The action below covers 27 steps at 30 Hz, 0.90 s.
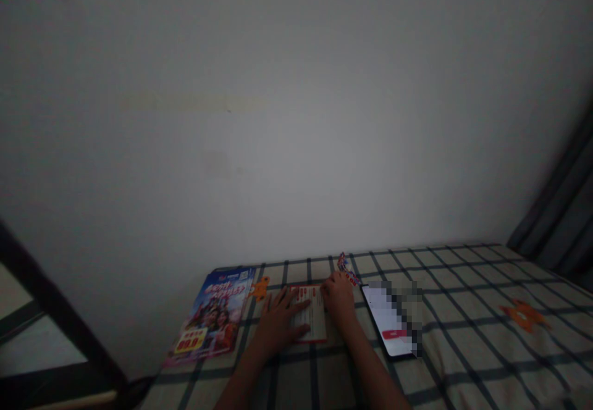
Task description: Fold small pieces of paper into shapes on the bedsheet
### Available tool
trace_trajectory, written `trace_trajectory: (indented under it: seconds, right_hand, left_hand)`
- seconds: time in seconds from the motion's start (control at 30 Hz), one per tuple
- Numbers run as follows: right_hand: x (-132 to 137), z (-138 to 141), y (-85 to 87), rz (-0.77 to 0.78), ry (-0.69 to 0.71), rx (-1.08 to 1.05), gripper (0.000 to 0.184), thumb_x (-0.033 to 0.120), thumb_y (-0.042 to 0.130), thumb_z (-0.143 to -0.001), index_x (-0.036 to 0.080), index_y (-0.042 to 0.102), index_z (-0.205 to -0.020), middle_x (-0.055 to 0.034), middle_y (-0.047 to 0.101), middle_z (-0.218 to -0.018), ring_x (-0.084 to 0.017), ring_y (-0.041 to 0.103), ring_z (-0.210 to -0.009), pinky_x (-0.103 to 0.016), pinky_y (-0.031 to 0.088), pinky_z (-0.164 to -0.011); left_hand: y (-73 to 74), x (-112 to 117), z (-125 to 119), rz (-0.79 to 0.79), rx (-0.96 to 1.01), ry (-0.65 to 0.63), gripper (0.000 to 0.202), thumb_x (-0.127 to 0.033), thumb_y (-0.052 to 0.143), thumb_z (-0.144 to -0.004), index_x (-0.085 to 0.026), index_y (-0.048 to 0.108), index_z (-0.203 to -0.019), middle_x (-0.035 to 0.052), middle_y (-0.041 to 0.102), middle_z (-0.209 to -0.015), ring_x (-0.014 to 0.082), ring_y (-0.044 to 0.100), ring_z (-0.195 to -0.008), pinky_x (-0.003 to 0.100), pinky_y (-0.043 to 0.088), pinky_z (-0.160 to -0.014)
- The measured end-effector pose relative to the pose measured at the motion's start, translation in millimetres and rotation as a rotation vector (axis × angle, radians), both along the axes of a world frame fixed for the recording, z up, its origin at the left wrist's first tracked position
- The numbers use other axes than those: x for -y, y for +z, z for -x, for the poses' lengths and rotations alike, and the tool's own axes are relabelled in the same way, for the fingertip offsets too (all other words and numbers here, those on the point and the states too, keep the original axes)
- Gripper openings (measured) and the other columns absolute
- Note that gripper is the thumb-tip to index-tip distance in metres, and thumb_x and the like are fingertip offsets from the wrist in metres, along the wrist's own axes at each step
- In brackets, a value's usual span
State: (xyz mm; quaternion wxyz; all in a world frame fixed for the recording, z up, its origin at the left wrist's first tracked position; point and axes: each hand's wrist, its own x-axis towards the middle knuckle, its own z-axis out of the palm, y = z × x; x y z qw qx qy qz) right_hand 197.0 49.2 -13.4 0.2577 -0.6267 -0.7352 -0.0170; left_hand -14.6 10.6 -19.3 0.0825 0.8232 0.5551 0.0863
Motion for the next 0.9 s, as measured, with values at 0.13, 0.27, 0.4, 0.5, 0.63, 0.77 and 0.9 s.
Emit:
trace_trajectory:
  seconds: [0.13, 0.27, 0.4, 0.5, 0.63, 0.77, 0.9]
  right_hand:
    - [5.7, -3.8, -2.1, 0.024, 0.008, -0.017, 0.013, 0.021, 0.061, -0.086, 0.02, 0.074, -0.084, -0.0098, 0.066, -0.101, -0.026, 0.055, -0.109, -0.036, 0.038, -0.094]
    - [14.9, -7.2, -4.6, 0.055, 0.02, -0.009, 0.012, 0.02, 0.063, -0.084, 0.02, 0.074, -0.077, -0.0095, 0.066, -0.096, -0.026, 0.057, -0.104, -0.036, 0.04, -0.092]
    - [27.3, -9.7, -6.4, 0.053, 0.043, -0.043, 0.014, 0.02, 0.063, -0.084, 0.021, 0.073, -0.074, -0.0079, 0.065, -0.092, -0.024, 0.056, -0.101, -0.033, 0.041, -0.089]
    - [34.5, -11.2, -7.9, 0.07, 0.057, -0.054, 0.014, 0.019, 0.063, -0.085, 0.021, 0.072, -0.074, -0.007, 0.064, -0.092, -0.023, 0.056, -0.099, -0.031, 0.042, -0.087]
    - [40.5, -12.9, -7.3, 0.113, 0.085, -0.054, 0.014, 0.017, 0.062, -0.084, 0.021, 0.073, -0.076, -0.007, 0.064, -0.094, -0.022, 0.055, -0.101, -0.031, 0.041, -0.088]
    - [48.4, -13.9, -3.7, 0.138, 0.11, -0.06, 0.013, 0.017, 0.063, -0.082, 0.02, 0.073, -0.075, -0.0077, 0.064, -0.093, -0.022, 0.056, -0.098, -0.031, 0.042, -0.086]
    - [57.3, -15.2, -3.8, 0.149, 0.14, -0.061, 0.013, 0.018, 0.063, -0.082, 0.02, 0.073, -0.075, -0.0078, 0.064, -0.094, -0.023, 0.056, -0.098, -0.031, 0.042, -0.085]
  left_hand:
    - [0.2, 0.1, -0.6, 0.005, -0.008, 0.001, 0.064, -0.076, 0.049, -0.082, -0.055, 0.041, -0.143, -0.005, 0.031, -0.162, 0.0326, 0.018, -0.152, 0.065, 0.005, -0.12]
    - [-0.1, 0.1, 0.8, -0.016, 0.002, -0.009, 0.063, -0.077, 0.047, -0.083, -0.056, 0.041, -0.142, -0.0051, 0.033, -0.162, 0.0318, 0.019, -0.151, 0.066, 0.005, -0.12]
    - [-1.9, -0.5, 1.4, -0.022, 0.019, -0.011, 0.063, -0.078, 0.047, -0.082, -0.057, 0.041, -0.142, -0.005, 0.034, -0.161, 0.0316, 0.021, -0.151, 0.067, 0.004, -0.119]
    - [-4.2, -1.7, 1.0, -0.022, 0.018, 0.001, 0.063, -0.077, 0.049, -0.082, -0.058, 0.041, -0.141, -0.0061, 0.033, -0.161, 0.0315, 0.02, -0.151, 0.067, 0.005, -0.119]
    - [-6.0, -3.0, 0.8, -0.018, 0.006, 0.003, 0.063, -0.076, 0.05, -0.082, -0.057, 0.04, -0.142, -0.0068, 0.031, -0.162, 0.0323, 0.02, -0.151, 0.067, 0.006, -0.119]
    - [-5.7, -2.9, 1.5, -0.024, 0.016, -0.005, 0.062, -0.075, 0.05, -0.083, -0.056, 0.042, -0.141, -0.0067, 0.031, -0.162, 0.0333, 0.021, -0.151, 0.068, 0.006, -0.119]
    - [-5.8, -2.5, 2.1, -0.029, 0.024, -0.005, 0.062, -0.075, 0.049, -0.083, -0.054, 0.044, -0.141, -0.0052, 0.032, -0.162, 0.0337, 0.021, -0.15, 0.067, 0.006, -0.119]
